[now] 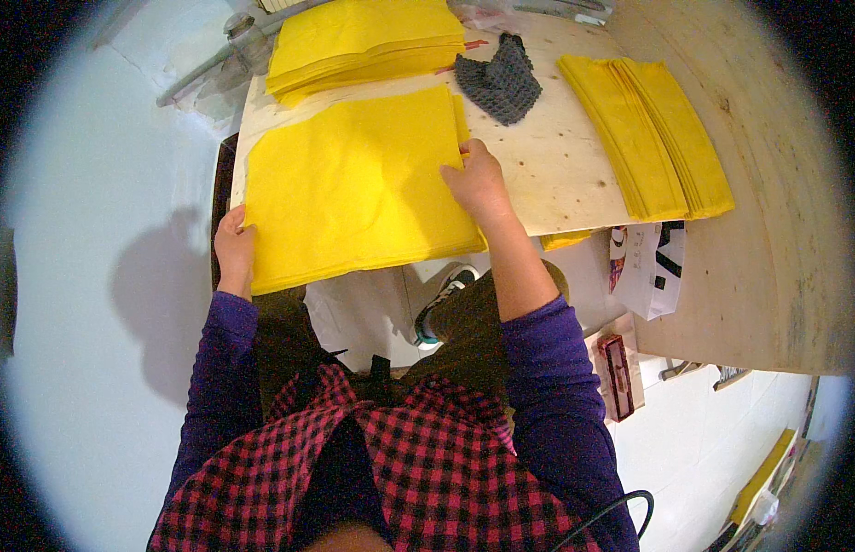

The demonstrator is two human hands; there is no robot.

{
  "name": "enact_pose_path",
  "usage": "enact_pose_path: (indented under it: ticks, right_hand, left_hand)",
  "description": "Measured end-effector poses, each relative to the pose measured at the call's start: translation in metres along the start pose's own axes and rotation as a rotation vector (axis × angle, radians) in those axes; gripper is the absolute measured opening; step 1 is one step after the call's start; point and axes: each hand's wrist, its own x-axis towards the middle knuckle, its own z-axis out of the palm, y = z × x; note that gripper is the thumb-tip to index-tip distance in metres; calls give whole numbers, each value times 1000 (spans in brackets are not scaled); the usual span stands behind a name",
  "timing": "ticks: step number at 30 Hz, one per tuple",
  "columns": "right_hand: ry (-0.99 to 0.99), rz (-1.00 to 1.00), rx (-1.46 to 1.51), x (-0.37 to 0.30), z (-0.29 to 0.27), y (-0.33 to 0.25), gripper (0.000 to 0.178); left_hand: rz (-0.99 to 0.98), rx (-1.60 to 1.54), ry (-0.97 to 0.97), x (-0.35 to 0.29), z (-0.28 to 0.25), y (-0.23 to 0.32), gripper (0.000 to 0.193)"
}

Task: The person folds multiple yellow fabric sheets on a wooden table. They align edges, fold each sheet in half, then fold again, and stack the finished pieces. The person handles the fabric by hand without tools.

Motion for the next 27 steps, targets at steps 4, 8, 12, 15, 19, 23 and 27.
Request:
enact_pose_path:
  ticks: [4, 8, 12, 15, 19, 23, 27]
  right_hand:
    - [22, -5, 134, -5, 0, -1, 38]
    - [87, -45, 20, -8, -4, 0, 38]
    - [97, -39, 6, -7, -6, 6, 42]
    - [82, -11, 12, -7, -7, 8, 44]
    - [103, -2, -60, -12, -9, 7, 41]
    - [178, 6, -63, -12, -18, 7, 40]
    - [254, -223, -47, -12, -16, 3, 31]
  left_hand:
    - [4, 17, 21, -4, 1, 6, 43]
    - [40, 21, 69, -7, 5, 12, 42]
    - [52, -10, 57, -6, 6, 11, 40]
    - [54, -43, 55, -6, 9, 7, 39]
    - [106, 47, 85, -5, 8, 1, 38]
    - [329, 284, 190, -7, -2, 11, 36]
    - [577, 352, 177, -11, -7, 38, 30]
